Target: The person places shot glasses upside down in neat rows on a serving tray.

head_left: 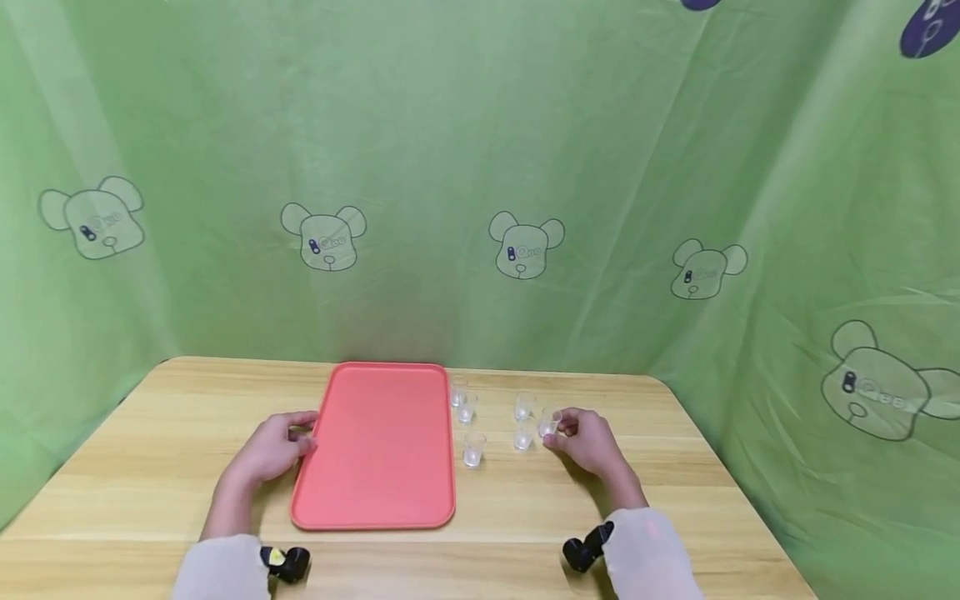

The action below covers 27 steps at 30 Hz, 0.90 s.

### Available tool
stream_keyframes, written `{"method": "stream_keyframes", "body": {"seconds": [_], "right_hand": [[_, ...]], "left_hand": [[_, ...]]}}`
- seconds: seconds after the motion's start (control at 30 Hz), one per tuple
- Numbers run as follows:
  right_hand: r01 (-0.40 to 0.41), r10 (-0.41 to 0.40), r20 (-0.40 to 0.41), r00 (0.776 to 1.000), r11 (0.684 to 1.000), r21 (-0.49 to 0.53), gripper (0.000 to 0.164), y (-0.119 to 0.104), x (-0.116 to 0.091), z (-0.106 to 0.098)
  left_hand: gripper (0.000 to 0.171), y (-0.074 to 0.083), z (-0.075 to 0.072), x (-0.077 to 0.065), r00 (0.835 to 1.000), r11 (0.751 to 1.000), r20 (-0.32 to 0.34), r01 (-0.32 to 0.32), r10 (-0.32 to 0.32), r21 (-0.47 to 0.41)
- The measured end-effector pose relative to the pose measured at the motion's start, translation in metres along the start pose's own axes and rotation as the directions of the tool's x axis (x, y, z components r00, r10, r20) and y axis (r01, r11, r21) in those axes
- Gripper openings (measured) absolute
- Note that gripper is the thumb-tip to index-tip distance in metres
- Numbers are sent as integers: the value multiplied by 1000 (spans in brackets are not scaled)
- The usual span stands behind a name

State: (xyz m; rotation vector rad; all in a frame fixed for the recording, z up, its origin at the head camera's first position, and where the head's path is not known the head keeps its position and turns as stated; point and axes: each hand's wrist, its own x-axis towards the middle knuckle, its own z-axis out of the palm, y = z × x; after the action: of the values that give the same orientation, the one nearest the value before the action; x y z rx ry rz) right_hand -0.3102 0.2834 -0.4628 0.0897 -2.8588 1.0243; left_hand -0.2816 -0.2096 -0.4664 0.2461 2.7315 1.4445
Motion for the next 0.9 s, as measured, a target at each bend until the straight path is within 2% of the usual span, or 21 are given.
{"method": "stream_keyframes", "body": {"seconds": [0.23,0.53,0.9], "right_hand": [[6,-6,15,1000,1000,6,33,-4,1,2],[15,-15,13,1000,1000,-3,23,-7,4,1],[38,-40,46,998,998,54,24,-19,13,-13]], "left_hand": [[47,-1,1,1,1000,1000,0,3,-3,11],[47,0,0,1,1000,1000,2,2,-2,5],[46,4,0,-2,1000,1000,6,11,-11,-12]]}}
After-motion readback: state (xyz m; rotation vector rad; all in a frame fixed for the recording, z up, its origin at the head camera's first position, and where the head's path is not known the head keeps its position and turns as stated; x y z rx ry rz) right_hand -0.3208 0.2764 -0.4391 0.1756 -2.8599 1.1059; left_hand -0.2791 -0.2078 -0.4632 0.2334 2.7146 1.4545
